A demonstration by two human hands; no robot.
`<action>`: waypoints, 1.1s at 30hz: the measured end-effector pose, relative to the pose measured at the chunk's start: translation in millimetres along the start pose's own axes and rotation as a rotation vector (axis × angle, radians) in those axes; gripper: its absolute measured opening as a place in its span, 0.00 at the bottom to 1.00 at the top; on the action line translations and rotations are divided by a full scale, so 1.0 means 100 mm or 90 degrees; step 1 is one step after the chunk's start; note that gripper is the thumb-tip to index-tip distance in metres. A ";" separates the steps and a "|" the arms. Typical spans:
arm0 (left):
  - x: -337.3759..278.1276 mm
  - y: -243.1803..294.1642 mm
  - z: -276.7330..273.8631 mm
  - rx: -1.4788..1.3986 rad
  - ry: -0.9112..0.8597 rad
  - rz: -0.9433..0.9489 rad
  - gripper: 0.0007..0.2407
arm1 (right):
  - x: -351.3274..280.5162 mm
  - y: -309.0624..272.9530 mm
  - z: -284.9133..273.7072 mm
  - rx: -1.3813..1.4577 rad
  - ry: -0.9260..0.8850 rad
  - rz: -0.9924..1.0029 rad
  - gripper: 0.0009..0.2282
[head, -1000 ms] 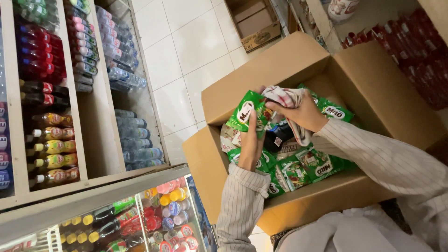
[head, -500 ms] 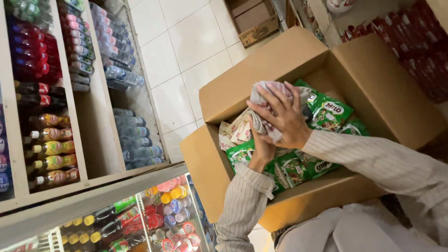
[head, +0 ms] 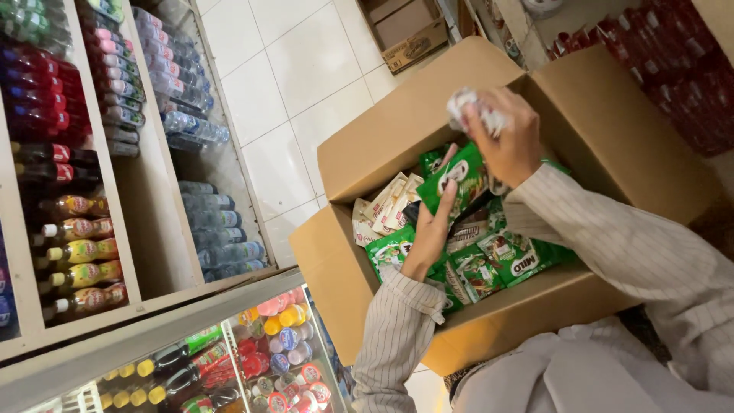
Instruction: The person wipes individual drink sachets with a cloth and then scans each one using a handheld barcode scanner while they remain in a cardboard box.
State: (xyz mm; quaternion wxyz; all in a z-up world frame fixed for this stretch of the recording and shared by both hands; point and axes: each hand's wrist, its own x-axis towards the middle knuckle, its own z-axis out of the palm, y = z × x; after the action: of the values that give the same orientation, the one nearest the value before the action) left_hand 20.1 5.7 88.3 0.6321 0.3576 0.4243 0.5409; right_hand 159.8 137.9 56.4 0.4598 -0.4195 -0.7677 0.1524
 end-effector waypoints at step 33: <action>-0.12 -1.10 -0.95 0.443 0.367 0.050 0.20 | 0.22 -0.08 -0.43 0.478 -0.399 -0.080 0.13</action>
State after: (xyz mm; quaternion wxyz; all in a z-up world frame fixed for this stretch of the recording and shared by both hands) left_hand -26.8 -24.0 -46.3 0.3091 0.3994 0.7256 0.4674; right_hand 186.4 143.4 96.8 0.3342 -0.1116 -0.7850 0.5096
